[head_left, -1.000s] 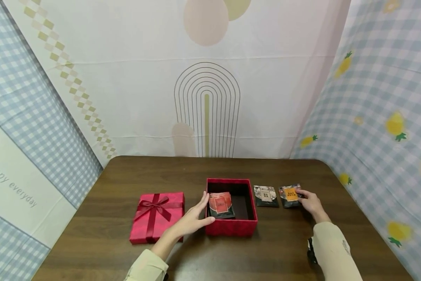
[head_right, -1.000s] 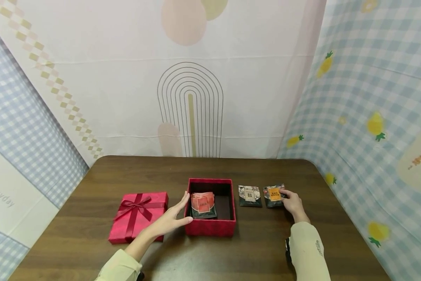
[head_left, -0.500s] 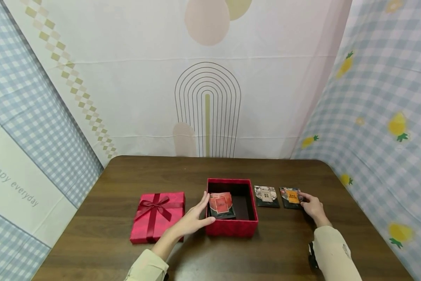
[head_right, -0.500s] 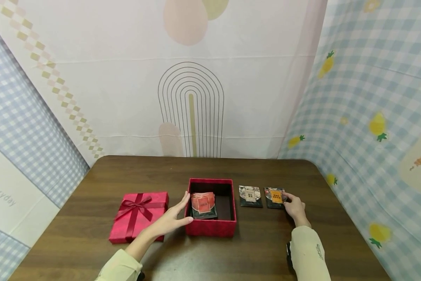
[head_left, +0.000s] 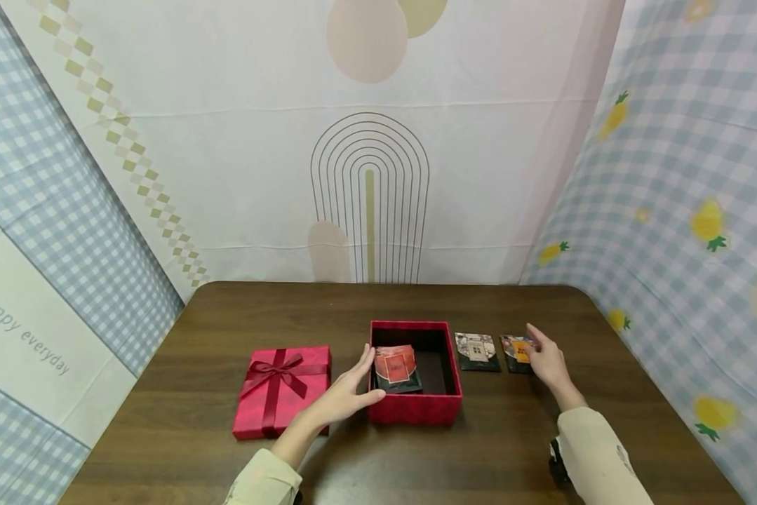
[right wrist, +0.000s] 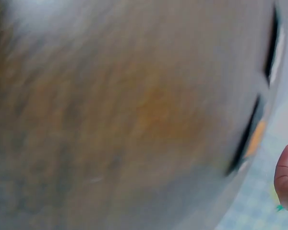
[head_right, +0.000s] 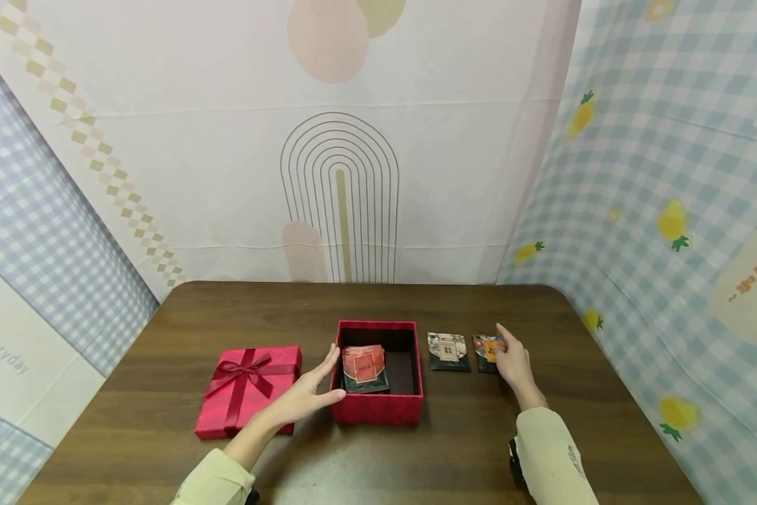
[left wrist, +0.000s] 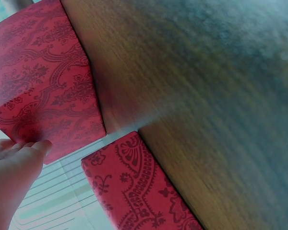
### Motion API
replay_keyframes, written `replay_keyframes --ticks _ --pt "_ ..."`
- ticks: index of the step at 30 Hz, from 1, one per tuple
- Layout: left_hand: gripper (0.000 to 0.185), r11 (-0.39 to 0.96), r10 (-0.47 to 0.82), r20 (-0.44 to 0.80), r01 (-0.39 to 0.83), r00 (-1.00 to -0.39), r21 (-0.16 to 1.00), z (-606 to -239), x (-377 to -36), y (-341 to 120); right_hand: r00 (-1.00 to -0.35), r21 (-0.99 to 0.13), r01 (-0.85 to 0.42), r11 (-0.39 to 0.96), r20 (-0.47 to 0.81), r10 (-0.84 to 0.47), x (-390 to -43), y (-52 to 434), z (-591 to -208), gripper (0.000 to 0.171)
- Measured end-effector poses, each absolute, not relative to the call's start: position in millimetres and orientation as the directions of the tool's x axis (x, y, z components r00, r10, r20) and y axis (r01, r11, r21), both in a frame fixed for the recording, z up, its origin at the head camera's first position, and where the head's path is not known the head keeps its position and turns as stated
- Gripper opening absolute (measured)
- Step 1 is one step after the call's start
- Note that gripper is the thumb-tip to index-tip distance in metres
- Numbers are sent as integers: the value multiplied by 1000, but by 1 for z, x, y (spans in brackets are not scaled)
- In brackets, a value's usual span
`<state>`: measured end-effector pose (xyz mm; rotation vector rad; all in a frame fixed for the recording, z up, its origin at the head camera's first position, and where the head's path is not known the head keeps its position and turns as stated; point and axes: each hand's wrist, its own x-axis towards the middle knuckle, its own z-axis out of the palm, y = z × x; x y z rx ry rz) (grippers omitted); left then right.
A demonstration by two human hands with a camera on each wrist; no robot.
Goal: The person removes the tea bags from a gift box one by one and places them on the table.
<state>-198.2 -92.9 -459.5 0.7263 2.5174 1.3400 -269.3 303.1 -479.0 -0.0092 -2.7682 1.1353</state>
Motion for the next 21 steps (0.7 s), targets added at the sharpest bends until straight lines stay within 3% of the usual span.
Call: replay_keyframes --ticks 12,21 --pt "77 456 519 57 332 -853 825 -460 -200 -96 -959 -686 -270 676 254 -126 -265 244 -446 45" --pt "78 455 516 59 332 -854 827 -461 -199 -95 -938 -704 -345 621 239 -250 -256 198 -431 45"
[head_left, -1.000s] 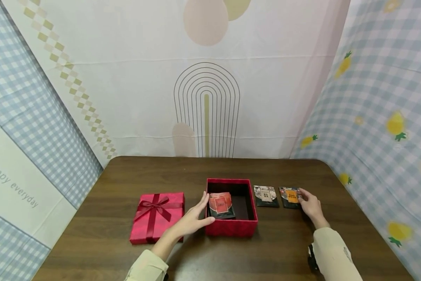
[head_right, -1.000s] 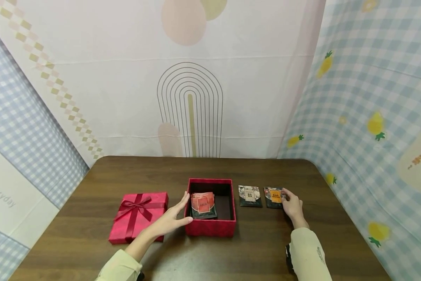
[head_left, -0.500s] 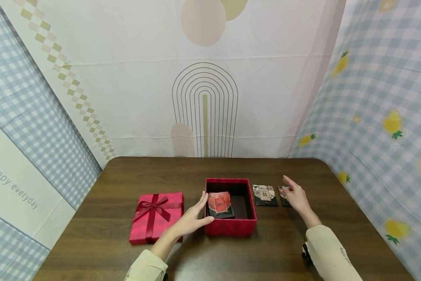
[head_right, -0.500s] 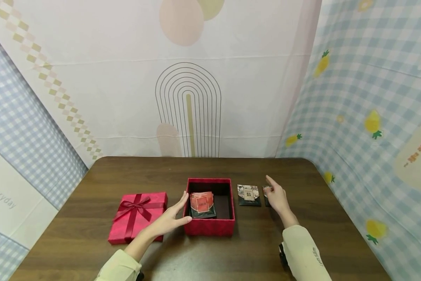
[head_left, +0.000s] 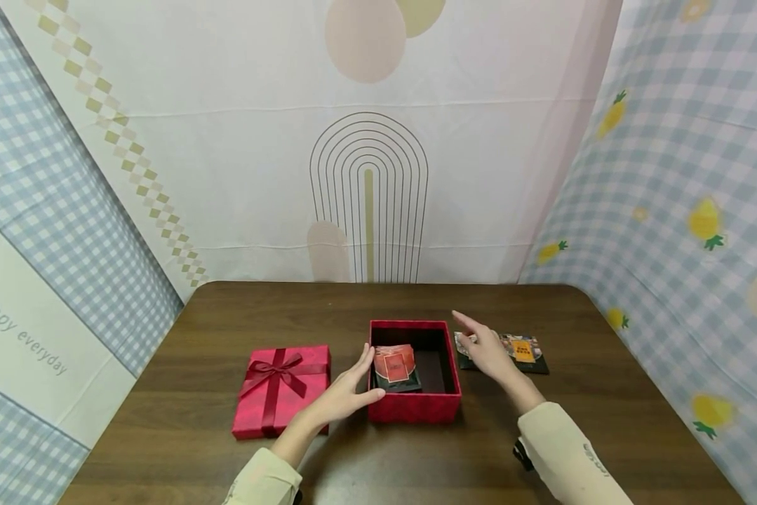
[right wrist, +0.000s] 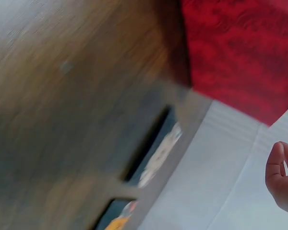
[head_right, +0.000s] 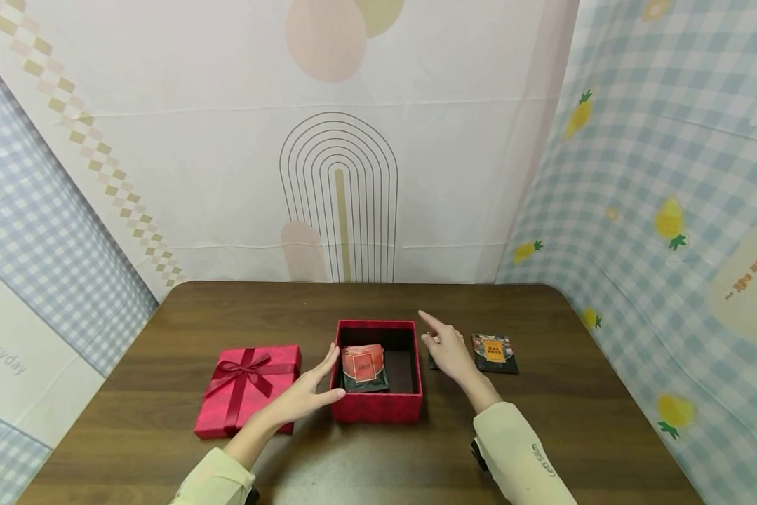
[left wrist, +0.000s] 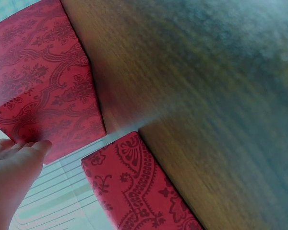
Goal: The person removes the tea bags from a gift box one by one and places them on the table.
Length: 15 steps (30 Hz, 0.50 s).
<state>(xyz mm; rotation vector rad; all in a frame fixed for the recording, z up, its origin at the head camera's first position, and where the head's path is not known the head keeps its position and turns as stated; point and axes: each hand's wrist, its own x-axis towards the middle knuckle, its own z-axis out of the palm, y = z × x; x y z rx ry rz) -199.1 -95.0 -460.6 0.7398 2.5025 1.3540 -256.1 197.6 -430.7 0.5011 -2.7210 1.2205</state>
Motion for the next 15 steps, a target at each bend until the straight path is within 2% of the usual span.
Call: replay_keyframes --ticks 9,15 --pt "77 453 518 60 333 -853 827 -460 -199 -95 -908 -711 -393 582 200 -369 -247 163 -425 45" --pt "80 442 524 58 330 -850 834 -462 -199 -96 -902 -715 -388 582 164 -400 -243 146 -428 43"
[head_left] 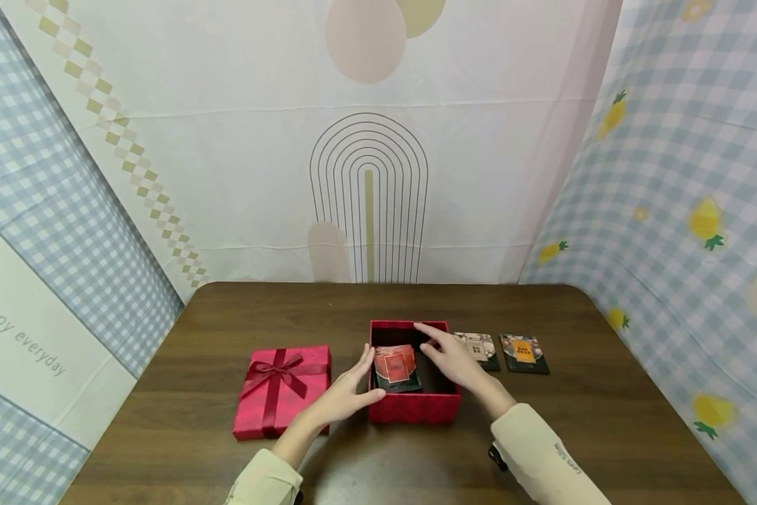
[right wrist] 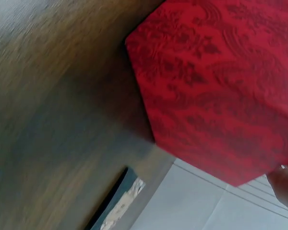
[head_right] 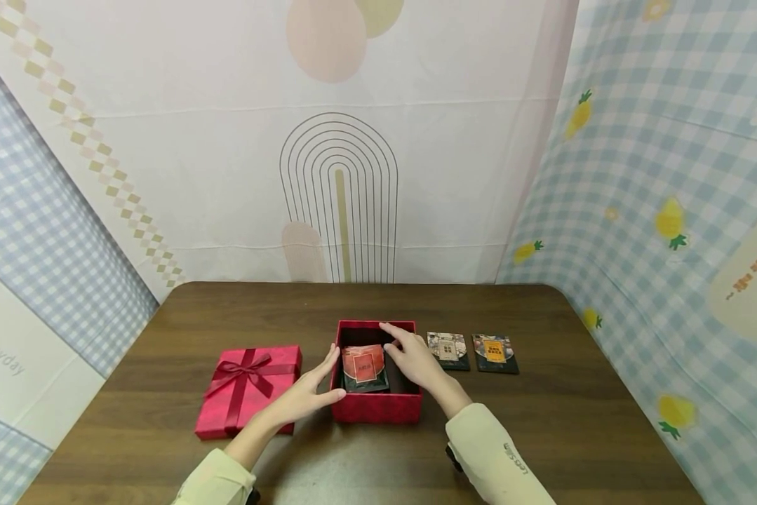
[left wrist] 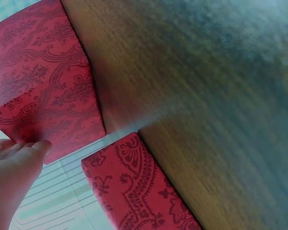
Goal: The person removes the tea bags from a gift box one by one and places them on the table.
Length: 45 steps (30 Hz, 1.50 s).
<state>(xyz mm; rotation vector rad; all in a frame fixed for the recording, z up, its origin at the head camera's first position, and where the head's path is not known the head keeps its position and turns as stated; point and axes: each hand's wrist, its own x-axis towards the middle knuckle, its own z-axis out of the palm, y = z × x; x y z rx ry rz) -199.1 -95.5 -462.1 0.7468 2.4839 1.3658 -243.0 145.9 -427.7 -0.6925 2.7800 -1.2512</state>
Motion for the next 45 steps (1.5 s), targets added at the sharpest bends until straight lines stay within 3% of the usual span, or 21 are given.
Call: replay_keyframes --ticks 6,12,30,45 --pt "81 417 548 121 396 -828 818 -462 -198 -97 -892 -678 -415 607 172 -417 -244 134 -432 39" --pt "79 433 528 71 340 -846 835 -462 -199 -96 -868 -620 -466 632 182 -461 -246 122 -440 34" --pt "76 445 511 74 338 -856 829 -463 -198 -94 -880 -410 -440 799 18 -475 -242 110 -455 36" --pt "78 443 521 78 347 -850 827 -463 -200 -95 -892 -427 -369 825 -89 -444 -243 110 -453 38"
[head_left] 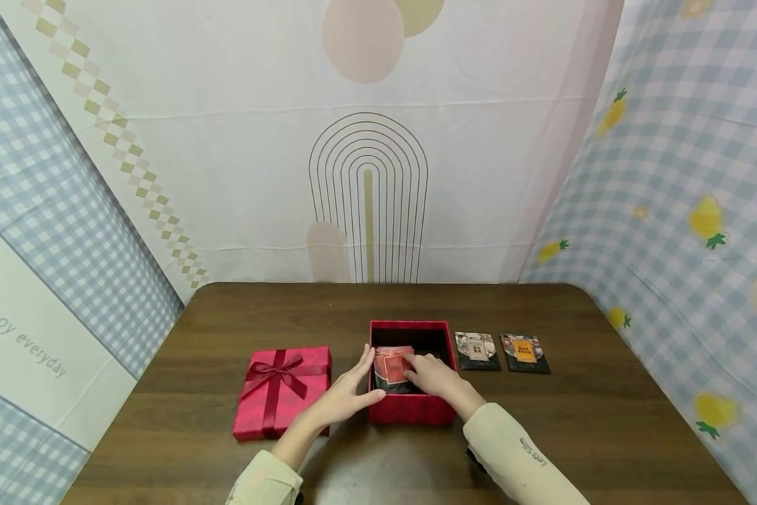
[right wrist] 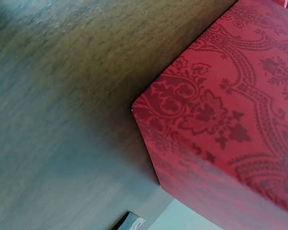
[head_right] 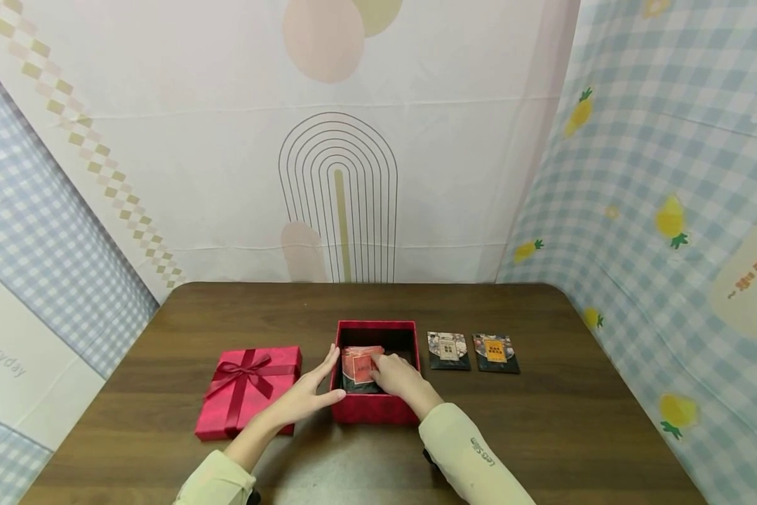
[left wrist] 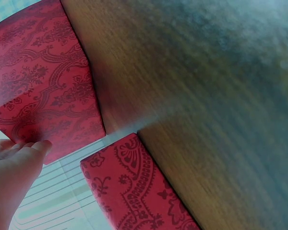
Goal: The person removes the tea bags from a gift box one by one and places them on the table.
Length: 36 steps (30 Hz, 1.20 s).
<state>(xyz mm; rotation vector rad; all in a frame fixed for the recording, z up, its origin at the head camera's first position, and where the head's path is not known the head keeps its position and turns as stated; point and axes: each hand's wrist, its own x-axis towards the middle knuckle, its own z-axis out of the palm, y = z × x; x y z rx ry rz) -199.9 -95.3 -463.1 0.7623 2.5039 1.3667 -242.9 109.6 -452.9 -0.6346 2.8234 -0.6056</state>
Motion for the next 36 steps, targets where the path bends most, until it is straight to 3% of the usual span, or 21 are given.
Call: replay_keyframes --ticks 13,20,30,36 --pt "77 446 515 78 345 -854 826 -462 -201 -95 -914 -443 -373 815 25 -405 -241 108 -451 27" --pt "76 436 521 69 334 -851 835 -451 -196 -94 -900 -441 -355 824 -78 -429 -243 110 -450 28" --pt "79 439 521 73 340 -851 832 -465 -202 -96 -905 -448 -314 837 -126 -407 -244 109 -451 31" --pt "81 428 528 86 352 -845 833 -465 -199 -95 -924 -452 -312 835 -59 -377 -242 109 -451 23"
